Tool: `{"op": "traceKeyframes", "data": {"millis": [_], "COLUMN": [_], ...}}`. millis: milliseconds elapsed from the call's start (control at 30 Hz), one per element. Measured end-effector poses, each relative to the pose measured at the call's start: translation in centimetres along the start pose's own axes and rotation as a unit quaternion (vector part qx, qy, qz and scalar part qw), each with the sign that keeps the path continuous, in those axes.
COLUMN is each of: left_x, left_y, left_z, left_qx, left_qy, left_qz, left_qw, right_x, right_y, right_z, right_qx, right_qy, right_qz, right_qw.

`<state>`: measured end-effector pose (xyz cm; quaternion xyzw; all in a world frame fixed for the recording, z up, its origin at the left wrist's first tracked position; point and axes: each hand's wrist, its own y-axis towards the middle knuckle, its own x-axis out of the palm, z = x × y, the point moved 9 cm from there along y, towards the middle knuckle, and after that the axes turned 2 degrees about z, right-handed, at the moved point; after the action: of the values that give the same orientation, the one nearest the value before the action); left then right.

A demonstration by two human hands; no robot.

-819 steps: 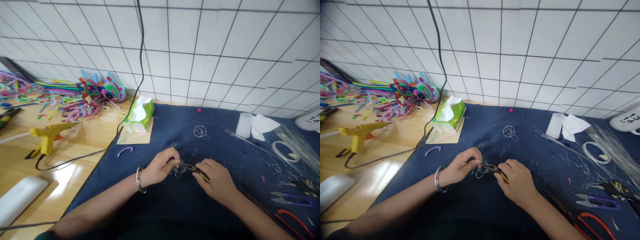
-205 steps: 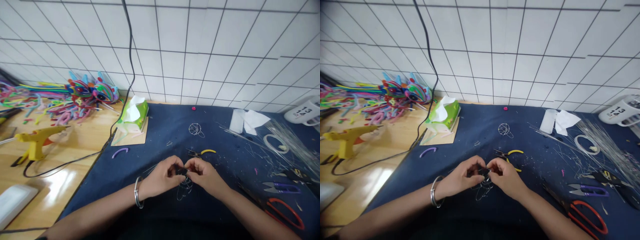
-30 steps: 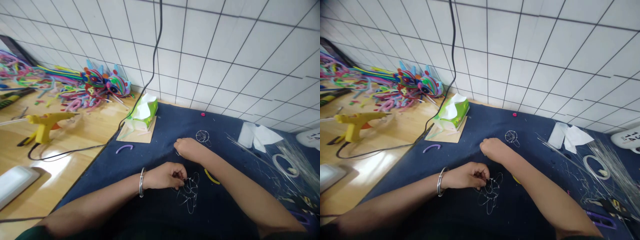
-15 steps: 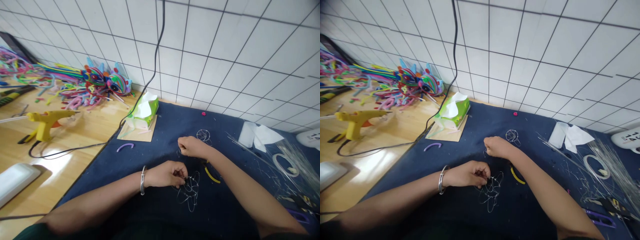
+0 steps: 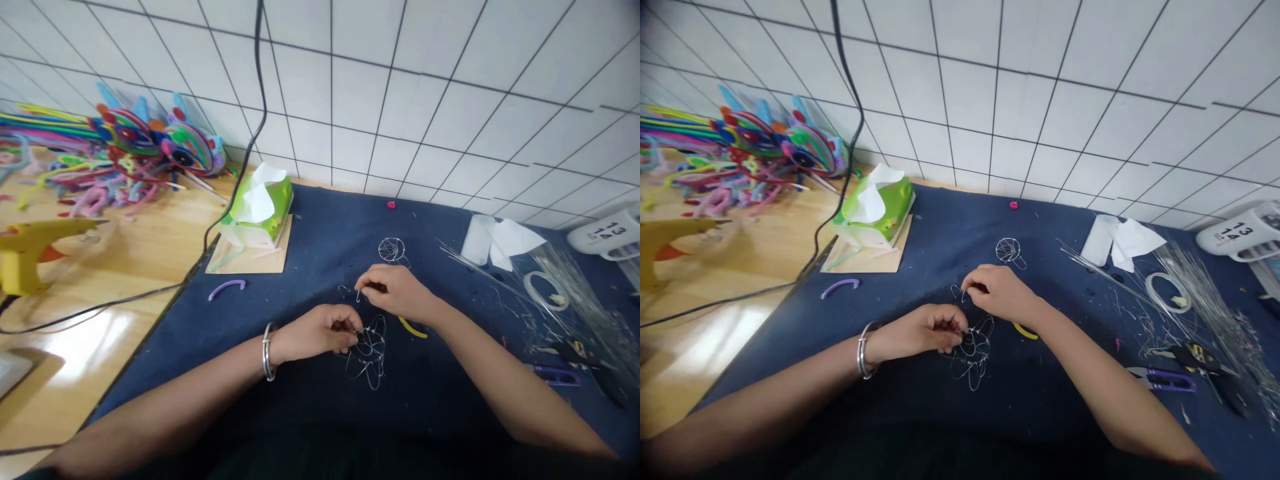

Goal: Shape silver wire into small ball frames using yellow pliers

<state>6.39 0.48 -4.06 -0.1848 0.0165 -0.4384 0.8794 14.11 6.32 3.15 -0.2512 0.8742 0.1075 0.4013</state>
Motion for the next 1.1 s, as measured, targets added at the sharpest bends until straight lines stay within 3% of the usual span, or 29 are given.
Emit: {"op": "traceKeyframes", "data": {"millis": [233,400,633,867,967,1100], "left_x": [-0.4,-0.5,-0.2,-0.7,-0.3,-0.1], "left_y": [0.0,-0.2,-0.4,-0.6,-1.0,-1.4], "left_z": [0.3,1.0,1.3,2.4,3.2,4.2], "left_qx": [0.004,0.022,0.028,0.059,0.074,0.102], "left_qy": [0.012,0.026,0.016,0.091,0.121,0.189], "left_qz": [0.026,0.049,0.036,0.058,0.045,0.075], "left_qw": [1.000,0.998,0.999,0.992,0.989,0.974], "right_x": [-0.9,-0.3,2.5,4.7,5.1,5.6], "right_y": [-5.9,-7.2,-7.0,-7.4,-7.5,-7.4], "right_z": [0.9,0.9,0.9,2.4,2.6,2.4], "right_qx": [0.172,0.167,0.118,0.169,0.176,0.173], "right_qy": [0.171,0.156,0.225,0.358,0.409,0.462], "right_qz": [-0.028,-0.022,-0.076,-0.089,-0.087,-0.086], "right_qw": [0.970,0.973,0.964,0.914,0.891,0.866]}}
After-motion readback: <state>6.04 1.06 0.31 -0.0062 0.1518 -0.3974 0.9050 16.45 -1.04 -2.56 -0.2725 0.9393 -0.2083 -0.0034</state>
